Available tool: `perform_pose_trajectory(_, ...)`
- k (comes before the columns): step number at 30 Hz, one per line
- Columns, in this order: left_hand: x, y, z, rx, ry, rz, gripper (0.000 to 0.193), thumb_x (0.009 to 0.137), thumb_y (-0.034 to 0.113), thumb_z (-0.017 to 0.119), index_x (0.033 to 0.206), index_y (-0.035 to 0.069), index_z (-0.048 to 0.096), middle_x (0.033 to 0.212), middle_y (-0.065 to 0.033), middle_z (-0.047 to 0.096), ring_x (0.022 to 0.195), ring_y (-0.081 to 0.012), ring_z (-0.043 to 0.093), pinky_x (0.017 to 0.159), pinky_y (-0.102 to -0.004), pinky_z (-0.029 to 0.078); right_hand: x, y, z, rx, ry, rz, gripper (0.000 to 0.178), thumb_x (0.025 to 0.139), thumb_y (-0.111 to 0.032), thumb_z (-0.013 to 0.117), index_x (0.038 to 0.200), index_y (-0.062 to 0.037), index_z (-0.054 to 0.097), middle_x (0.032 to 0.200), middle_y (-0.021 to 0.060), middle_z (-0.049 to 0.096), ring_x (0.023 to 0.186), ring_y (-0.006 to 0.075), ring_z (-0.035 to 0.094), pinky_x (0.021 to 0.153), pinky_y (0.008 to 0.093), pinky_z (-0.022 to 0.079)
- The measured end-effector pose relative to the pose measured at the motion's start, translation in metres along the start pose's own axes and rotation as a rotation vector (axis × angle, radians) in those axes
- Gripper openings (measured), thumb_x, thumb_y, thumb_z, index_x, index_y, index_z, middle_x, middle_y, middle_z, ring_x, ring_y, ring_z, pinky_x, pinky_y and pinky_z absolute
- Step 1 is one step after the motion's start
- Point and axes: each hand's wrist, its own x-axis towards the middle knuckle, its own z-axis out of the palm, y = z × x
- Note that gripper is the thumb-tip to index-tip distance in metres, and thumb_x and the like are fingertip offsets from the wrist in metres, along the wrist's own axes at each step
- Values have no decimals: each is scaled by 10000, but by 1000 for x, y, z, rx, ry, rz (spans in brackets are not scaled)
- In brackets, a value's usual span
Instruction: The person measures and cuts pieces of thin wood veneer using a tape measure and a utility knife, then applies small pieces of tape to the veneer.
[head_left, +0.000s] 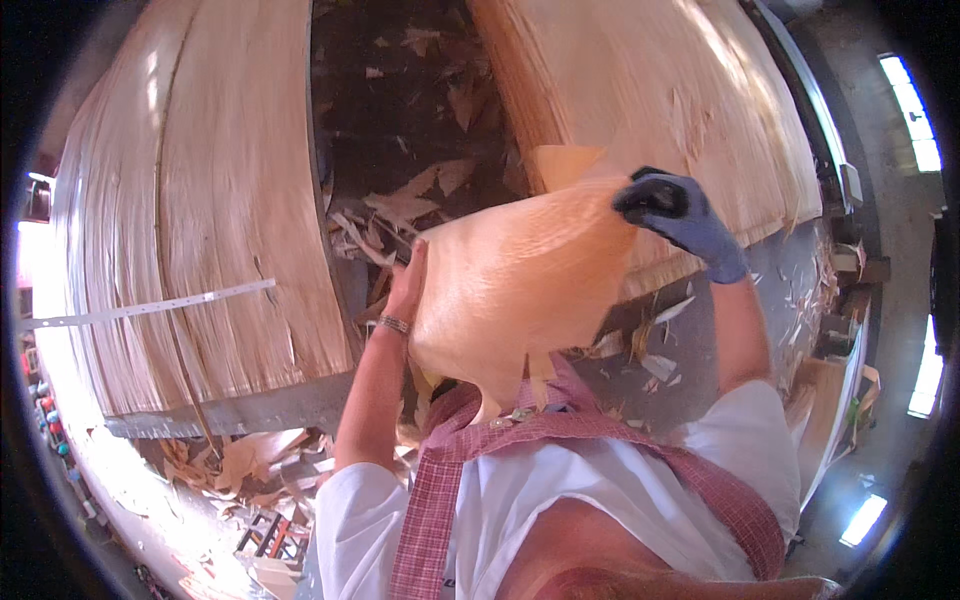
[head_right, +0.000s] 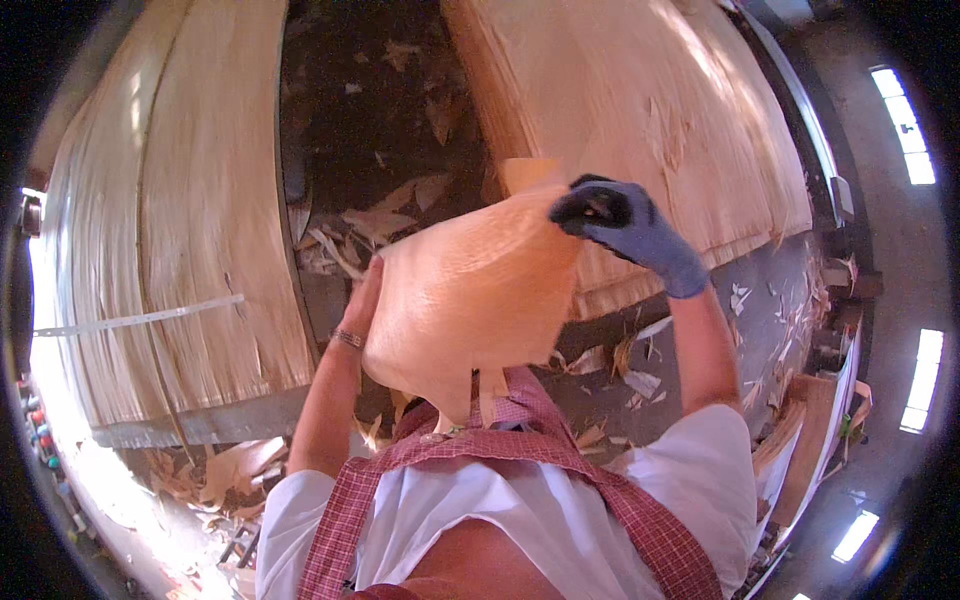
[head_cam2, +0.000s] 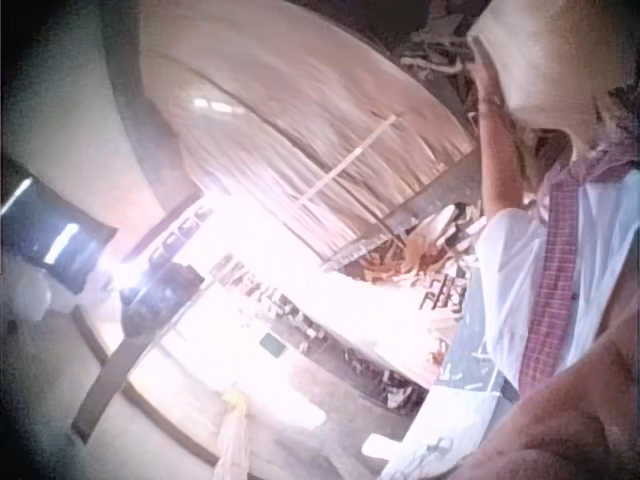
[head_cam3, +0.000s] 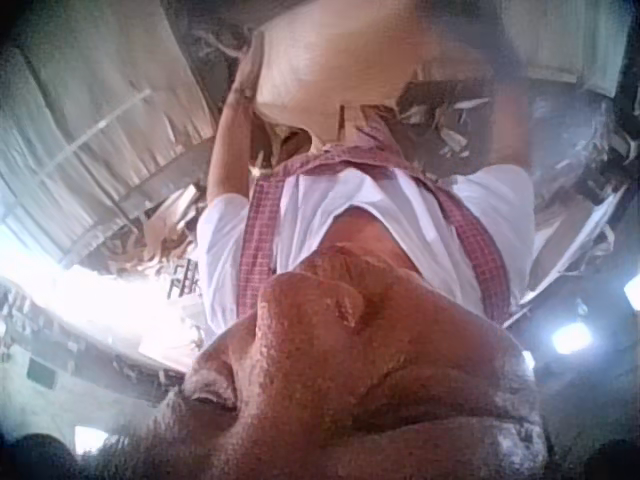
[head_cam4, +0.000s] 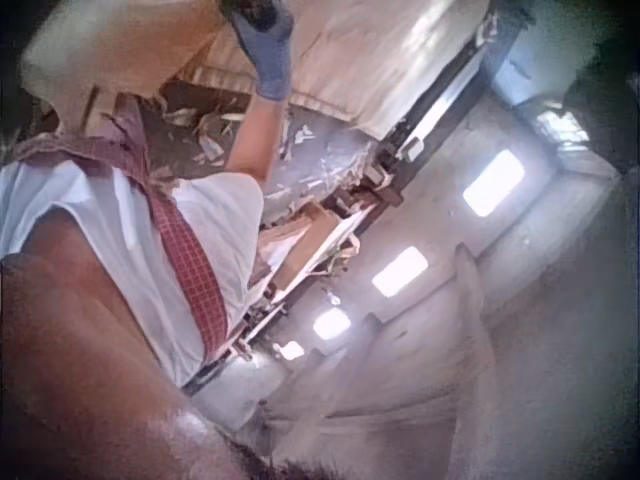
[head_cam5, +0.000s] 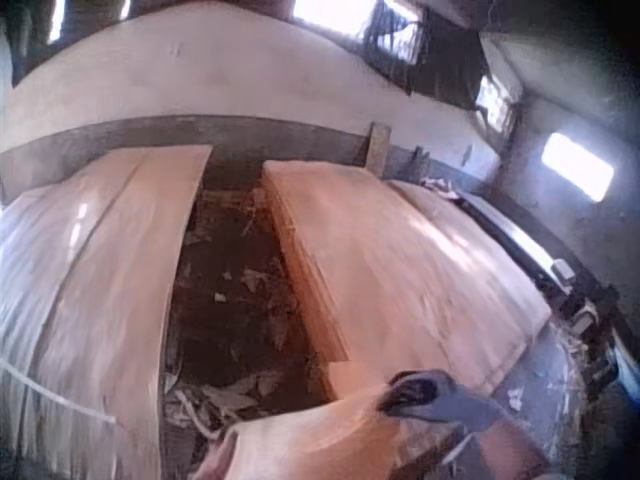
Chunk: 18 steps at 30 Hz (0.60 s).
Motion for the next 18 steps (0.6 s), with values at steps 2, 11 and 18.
perform_pose_trajectory(2, 20, -1, 7, -947, -606, -278, 649, 952, 541, 456, 1322, 11, 509, 1275, -154, 590, 1178, -266, 565, 1033, -392, 425, -15, -16, -30, -49, 59, -33, 183, 801, 30, 700, 975, -25, 698, 979, 38, 674, 894, 105, 596, 832, 271, 496)
perform_pose_trajectory(11, 59, 244, 28, -374, -95, 493, 355, 902, 135, 640, 1234, 39, 560, 1083, -50, 648, 931, -136, 627, 790, -292, 527, 45, 23, -151, 47, 286, -25, 246, 831, -44, 682, 1076, -54, 675, 934, 5, 696, 642, 29, 560, 499, 173, 402)
perform_pose_trajectory(18, -80, 385, -66, -217, 335, 1116, 491, 902, 101, 631, 1366, 66, 473, 1103, -73, 655, 992, -136, 626, 835, -275, 534, 243, -64, -132, -60, 72, -350, 203, 853, -117, 673, 1052, -83, 696, 783, -34, 640, 496, 28, 434, 426, 195, 318)
